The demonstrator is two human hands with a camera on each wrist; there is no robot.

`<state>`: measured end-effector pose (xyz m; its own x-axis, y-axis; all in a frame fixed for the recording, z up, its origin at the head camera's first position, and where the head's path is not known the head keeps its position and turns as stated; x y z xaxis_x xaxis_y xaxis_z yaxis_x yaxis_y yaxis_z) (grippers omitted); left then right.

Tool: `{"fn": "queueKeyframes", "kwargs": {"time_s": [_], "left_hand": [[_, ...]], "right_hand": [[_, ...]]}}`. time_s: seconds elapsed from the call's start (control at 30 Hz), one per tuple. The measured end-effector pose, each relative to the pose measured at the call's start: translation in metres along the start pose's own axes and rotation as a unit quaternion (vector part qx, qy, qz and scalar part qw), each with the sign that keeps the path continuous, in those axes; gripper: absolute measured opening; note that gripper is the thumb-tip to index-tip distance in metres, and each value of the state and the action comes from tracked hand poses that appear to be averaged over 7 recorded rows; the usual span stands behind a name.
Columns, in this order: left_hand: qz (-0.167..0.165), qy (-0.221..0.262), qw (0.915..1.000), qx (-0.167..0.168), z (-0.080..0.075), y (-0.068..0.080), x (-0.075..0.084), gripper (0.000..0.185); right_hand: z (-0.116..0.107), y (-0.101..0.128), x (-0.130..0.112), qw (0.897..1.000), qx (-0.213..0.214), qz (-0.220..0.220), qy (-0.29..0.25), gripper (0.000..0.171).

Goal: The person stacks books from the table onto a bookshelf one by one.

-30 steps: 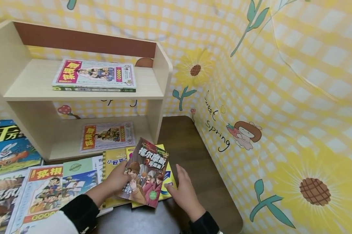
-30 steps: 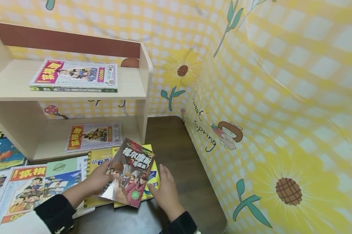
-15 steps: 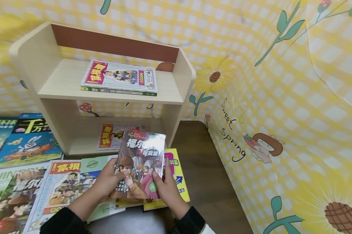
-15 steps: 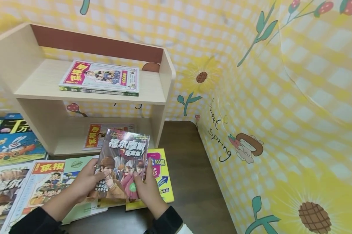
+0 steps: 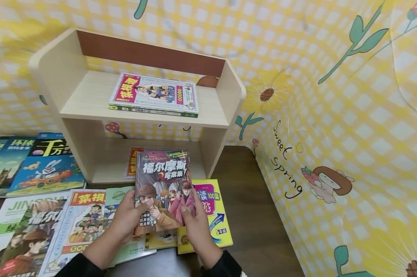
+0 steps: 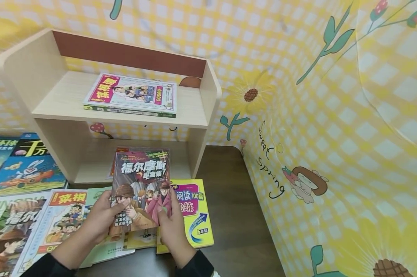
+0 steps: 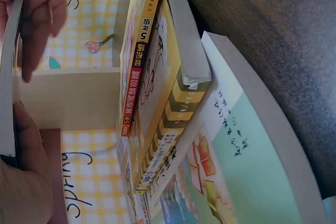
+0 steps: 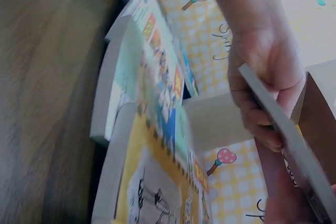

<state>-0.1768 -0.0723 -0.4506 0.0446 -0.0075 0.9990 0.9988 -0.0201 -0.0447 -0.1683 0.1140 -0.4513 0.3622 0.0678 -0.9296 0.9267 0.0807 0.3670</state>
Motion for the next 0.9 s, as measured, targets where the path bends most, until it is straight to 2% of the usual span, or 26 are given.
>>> {"fn": "queueKeyframes", "kwargs": {"time_s": [0.1, 0.4, 0.47, 0.63, 0.8, 0.9], "left_hand": [[-0.002, 0.009, 0.9999, 0.004, 0.001, 0.001, -0.002, 0.051], [-0.006, -0.009, 0.9997, -0.021, -0.006, -0.001, -0.005, 0.061], [-0.007, 0.003, 0.9997, -0.025, -0.009, -0.003, -0.006, 0.062], [-0.007, 0.043, 0.9984, -0.035, -0.031, -0.011, 0.0, 0.067], [0.006, 0.031, 0.997, -0.07, -0.057, -0.015, 0.008, 0.081], [0.018, 0.024, 0.9949, -0.096, -0.07, -0.014, 0.008, 0.081]], "right_hand": [[0.0, -0.002, -0.001, 0.999, 0.0, 0.015, -0.028, 0.059], [-0.003, -0.008, -0.001, 0.996, -0.027, 0.032, -0.072, 0.057], [-0.006, -0.009, -0.002, 0.996, -0.035, 0.043, -0.074, 0.056], [-0.017, -0.008, -0.008, 0.99, -0.096, 0.068, -0.08, 0.056], [-0.03, -0.009, -0.011, 0.981, -0.166, 0.077, -0.064, 0.057], [-0.037, -0.011, -0.013, 0.977, -0.192, 0.085, -0.041, 0.056]]}}
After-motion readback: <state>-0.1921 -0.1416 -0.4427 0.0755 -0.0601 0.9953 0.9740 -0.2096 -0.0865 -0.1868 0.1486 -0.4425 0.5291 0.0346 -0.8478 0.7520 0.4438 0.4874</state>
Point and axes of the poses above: each hand's wrist, its own y-axis away from the middle knuckle, its own z-axis out of the palm, x = y × z, the point moved 3 cm from there along -y, towards the middle knuckle, and after that the axes turned 15 degrees about z, right-handed, at the moved point
